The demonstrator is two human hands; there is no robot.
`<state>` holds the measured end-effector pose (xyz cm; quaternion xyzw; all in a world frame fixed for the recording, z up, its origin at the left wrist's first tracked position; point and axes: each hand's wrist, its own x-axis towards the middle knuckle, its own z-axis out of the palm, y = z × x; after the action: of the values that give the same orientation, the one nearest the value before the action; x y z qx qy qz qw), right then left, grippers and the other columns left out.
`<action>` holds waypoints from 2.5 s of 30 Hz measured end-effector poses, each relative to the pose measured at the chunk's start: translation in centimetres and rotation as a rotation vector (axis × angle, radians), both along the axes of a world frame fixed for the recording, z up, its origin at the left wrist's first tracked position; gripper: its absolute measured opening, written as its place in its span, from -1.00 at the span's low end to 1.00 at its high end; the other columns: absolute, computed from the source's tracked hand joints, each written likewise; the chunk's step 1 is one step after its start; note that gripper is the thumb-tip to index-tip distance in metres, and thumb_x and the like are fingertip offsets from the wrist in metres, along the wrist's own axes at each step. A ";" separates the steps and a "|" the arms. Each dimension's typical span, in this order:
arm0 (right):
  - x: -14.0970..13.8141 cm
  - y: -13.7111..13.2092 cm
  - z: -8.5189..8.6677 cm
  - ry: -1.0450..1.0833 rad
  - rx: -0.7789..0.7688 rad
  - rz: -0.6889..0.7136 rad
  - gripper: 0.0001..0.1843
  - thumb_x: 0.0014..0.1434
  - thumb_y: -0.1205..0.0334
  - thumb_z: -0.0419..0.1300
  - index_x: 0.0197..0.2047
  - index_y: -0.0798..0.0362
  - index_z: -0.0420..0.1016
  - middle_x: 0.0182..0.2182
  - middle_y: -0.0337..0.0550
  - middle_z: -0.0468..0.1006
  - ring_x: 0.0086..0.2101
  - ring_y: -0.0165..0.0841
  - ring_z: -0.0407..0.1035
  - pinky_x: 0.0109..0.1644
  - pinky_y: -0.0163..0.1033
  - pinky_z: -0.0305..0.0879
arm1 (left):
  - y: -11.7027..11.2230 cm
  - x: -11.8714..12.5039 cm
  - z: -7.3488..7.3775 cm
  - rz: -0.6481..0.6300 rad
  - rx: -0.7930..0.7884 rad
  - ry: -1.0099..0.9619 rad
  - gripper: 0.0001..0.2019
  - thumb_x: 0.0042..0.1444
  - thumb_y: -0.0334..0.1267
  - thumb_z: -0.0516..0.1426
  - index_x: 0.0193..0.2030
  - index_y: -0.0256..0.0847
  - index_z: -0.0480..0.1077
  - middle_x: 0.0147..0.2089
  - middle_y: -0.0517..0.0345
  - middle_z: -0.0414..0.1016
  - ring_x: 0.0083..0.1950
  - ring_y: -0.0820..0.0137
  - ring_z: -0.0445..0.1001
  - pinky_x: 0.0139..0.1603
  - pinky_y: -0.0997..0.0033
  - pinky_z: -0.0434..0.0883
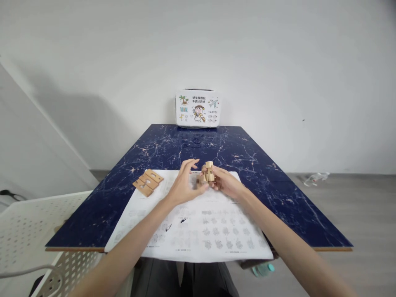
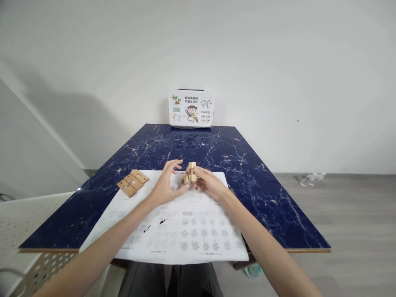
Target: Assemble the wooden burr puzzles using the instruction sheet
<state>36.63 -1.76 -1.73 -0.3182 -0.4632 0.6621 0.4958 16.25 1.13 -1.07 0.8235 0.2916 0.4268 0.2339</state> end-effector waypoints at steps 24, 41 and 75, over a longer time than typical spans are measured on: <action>-0.2 0.2 0.0 0.044 -0.006 -0.116 -0.54 0.11 0.05 0.45 0.03 -0.04 0.48 -0.28 -0.21 0.56 -0.41 -0.41 0.40 -0.49 -0.35 0.16 | 0.2 0.0 0.2 0.137 0.067 -0.117 -0.44 0.09 -0.19 0.35 0.22 -0.12 0.33 0.10 0.00 0.47 0.01 0.24 0.53 0.08 0.22 0.49; 0.0 0.1 -0.1 0.040 -0.007 -0.100 -0.52 0.18 -0.16 0.37 0.02 -0.04 0.48 -0.37 -0.31 0.31 -0.51 -0.50 0.08 -0.52 -0.35 0.00 | 0.8 -0.2 -0.4 0.185 0.031 0.034 -0.45 0.07 -0.23 0.36 0.20 -0.13 0.36 0.07 0.05 0.47 -0.04 0.28 0.51 0.04 0.28 0.46; -0.3 -0.5 0.0 -0.173 0.134 -0.013 -0.56 0.19 -0.16 0.38 -0.20 0.02 0.40 -0.44 -0.26 0.56 -0.54 -0.47 0.35 -0.47 -0.33 0.17 | 0.0 -0.7 -0.4 0.056 0.216 0.119 -0.49 0.06 -0.21 0.34 0.15 -0.08 0.35 0.08 0.04 0.52 0.07 0.21 0.54 0.09 0.20 0.47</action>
<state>36.31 -2.23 -1.78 -0.3433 -0.5455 0.5962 0.4787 15.57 1.16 -1.50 0.8593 0.2803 0.4124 0.1139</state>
